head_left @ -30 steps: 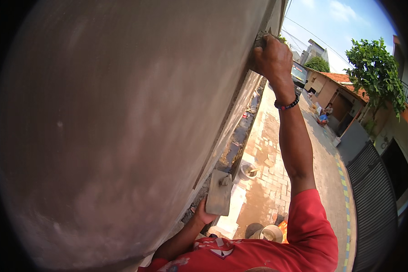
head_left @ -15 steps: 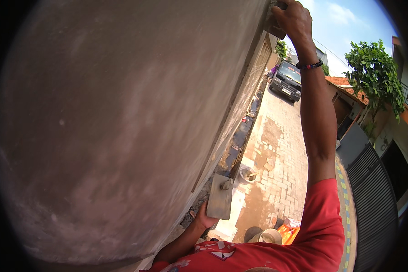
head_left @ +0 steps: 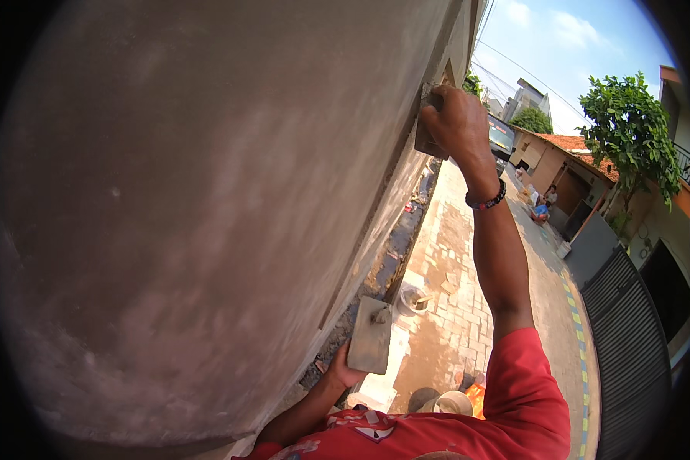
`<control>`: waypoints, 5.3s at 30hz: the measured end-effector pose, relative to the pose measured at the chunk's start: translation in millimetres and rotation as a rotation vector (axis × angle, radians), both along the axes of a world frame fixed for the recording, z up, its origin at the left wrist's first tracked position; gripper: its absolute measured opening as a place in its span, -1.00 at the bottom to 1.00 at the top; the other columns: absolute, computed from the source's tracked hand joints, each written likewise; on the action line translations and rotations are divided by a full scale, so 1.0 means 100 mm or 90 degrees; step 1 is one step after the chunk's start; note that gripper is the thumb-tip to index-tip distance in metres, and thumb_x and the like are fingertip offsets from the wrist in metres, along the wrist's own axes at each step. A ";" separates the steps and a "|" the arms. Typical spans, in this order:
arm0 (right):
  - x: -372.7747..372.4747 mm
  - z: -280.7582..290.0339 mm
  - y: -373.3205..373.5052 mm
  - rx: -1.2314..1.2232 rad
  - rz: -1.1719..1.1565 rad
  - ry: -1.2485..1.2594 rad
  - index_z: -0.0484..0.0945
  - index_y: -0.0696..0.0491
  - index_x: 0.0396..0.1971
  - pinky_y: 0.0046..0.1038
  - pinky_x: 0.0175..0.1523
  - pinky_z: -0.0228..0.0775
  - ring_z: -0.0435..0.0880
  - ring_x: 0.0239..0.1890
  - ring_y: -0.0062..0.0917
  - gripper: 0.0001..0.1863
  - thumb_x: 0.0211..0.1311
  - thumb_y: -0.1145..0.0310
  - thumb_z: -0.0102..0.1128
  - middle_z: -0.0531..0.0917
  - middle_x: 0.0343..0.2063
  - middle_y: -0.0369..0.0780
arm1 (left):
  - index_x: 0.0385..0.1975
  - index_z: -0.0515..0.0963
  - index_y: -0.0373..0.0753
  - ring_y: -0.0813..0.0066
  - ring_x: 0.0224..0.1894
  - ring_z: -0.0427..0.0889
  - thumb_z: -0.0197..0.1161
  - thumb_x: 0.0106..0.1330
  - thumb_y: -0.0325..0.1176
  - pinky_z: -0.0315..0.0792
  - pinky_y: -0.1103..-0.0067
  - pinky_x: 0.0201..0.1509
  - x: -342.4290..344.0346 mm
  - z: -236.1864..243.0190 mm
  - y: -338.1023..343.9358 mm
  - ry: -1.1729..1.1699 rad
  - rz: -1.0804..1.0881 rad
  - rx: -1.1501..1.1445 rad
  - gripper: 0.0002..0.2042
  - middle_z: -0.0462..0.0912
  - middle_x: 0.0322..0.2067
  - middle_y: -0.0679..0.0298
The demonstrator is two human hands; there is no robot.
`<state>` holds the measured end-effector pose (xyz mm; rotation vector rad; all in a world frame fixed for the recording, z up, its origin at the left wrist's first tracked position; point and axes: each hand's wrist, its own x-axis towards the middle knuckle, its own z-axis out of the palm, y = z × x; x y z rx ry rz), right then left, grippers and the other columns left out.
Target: The person applies cement to a decorative lattice wall using a trowel and a smaller finishing tool. They repeatedly scoop cement from a bucket, spread it onto the wall surface, and smooth the edges around the lattice pattern.
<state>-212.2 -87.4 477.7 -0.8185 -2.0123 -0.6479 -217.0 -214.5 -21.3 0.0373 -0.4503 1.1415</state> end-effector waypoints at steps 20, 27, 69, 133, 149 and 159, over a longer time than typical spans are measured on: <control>-0.14 0.11 0.06 0.071 -0.058 0.041 0.56 0.19 -0.44 -0.19 -0.26 0.48 0.62 -0.37 -0.08 -0.72 -0.10 0.28 0.20 0.60 -0.52 0.08 | 0.14 0.33 -0.18 0.27 0.13 0.42 -0.08 0.30 -0.07 0.26 0.28 0.21 0.01 0.01 -0.04 0.093 0.054 -0.079 -0.52 0.44 0.10 0.23; 0.54 -0.58 0.17 -0.230 0.305 0.149 0.55 0.16 -0.13 -0.44 -0.27 0.46 0.61 -0.48 -0.42 -0.61 -0.02 0.35 0.12 0.65 -0.49 -0.13 | 0.01 0.45 -0.18 0.30 0.04 0.49 -0.06 0.30 -0.11 0.30 0.33 0.19 0.02 0.15 -0.09 0.167 0.053 -0.149 -0.61 0.54 -0.03 0.23; 0.44 -0.21 0.25 0.123 0.222 0.135 0.55 0.07 -0.09 -0.34 -0.21 0.42 0.58 -0.40 -0.31 -0.60 -0.03 0.39 0.20 0.58 -0.43 -0.11 | 0.04 0.43 -0.20 0.28 0.05 0.49 -0.08 0.31 -0.11 0.30 0.31 0.18 0.12 0.22 0.07 0.122 0.097 -0.169 -0.59 0.52 0.00 0.21; 0.67 -0.38 0.59 -0.605 0.585 0.197 0.53 0.11 -0.04 -0.56 -0.16 0.41 0.54 -0.28 -0.66 -0.69 0.19 0.50 0.08 0.60 -0.31 -0.28 | 0.11 0.37 -0.15 0.26 0.11 0.43 -0.06 0.27 -0.02 0.27 0.28 0.20 0.00 0.18 -0.20 0.127 0.082 -0.153 -0.52 0.47 0.07 0.24; 0.21 0.32 0.92 0.026 0.492 0.177 0.57 -0.01 -0.06 -0.59 -0.28 0.34 0.47 -0.48 -0.63 -0.68 0.15 0.49 0.11 0.59 -0.38 -0.28 | 0.07 0.40 -0.20 0.27 0.06 0.48 -0.15 0.33 -0.10 0.31 0.30 0.17 -0.01 0.33 -0.17 0.070 0.085 -0.092 -0.57 0.51 0.02 0.20; 0.59 -0.19 0.77 -0.295 0.423 0.328 0.56 0.11 -0.08 -0.48 -0.20 0.47 0.64 -0.40 -0.44 -0.63 0.03 0.44 0.23 0.64 -0.35 -0.13 | 0.02 0.43 -0.22 0.29 0.04 0.50 -0.14 0.34 -0.15 0.32 0.32 0.17 0.01 0.35 -0.11 0.104 0.070 -0.140 -0.61 0.53 -0.02 0.21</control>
